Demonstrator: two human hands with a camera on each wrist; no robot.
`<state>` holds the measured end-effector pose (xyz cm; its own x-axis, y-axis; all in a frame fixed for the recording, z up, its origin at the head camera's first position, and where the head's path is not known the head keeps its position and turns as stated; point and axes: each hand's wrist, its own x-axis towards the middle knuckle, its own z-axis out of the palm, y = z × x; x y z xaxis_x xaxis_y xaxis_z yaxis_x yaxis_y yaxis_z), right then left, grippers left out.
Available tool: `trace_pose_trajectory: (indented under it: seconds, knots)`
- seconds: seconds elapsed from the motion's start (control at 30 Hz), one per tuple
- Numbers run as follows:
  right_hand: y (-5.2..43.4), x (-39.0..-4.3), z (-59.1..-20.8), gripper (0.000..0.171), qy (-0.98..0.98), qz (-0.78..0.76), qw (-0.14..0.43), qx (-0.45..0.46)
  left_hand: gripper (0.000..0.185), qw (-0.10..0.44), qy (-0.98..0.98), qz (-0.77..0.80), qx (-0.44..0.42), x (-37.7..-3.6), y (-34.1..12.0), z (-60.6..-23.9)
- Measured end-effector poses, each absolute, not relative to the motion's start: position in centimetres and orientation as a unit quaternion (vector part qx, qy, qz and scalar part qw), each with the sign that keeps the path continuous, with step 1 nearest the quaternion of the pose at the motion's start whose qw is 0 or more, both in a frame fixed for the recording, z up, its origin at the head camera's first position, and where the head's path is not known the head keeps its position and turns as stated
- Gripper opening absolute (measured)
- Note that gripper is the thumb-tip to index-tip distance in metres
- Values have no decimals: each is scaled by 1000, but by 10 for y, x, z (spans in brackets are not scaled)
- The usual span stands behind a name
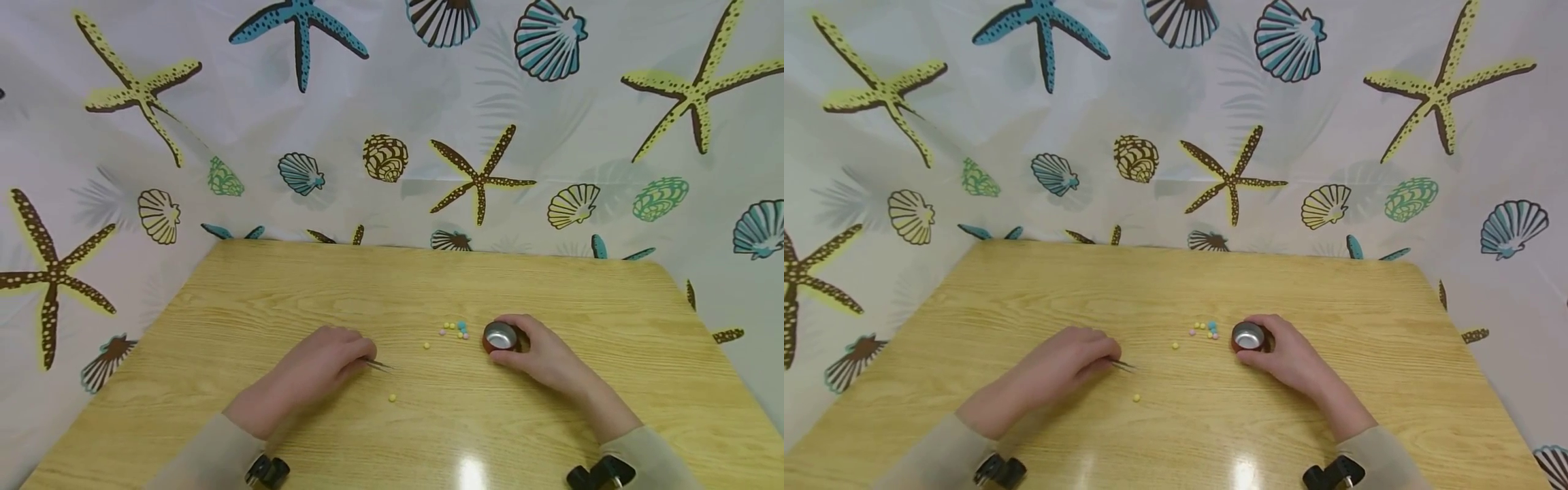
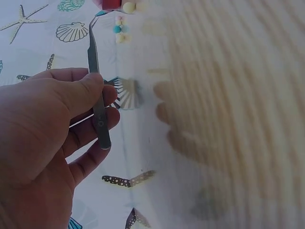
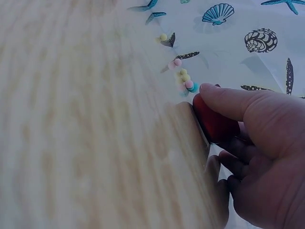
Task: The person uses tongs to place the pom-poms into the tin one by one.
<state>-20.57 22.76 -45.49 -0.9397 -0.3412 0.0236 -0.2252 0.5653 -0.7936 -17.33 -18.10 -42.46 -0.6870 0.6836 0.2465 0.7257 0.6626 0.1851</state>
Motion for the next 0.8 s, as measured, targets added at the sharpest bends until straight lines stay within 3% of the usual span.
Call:
trace_pose_trajectory:
  seconds: [0.8]
  knots:
    - [231, -208, -459, 62, 883, -435, 67, -164, 13, 64, -906, -116, -402, -164, -193, -435]
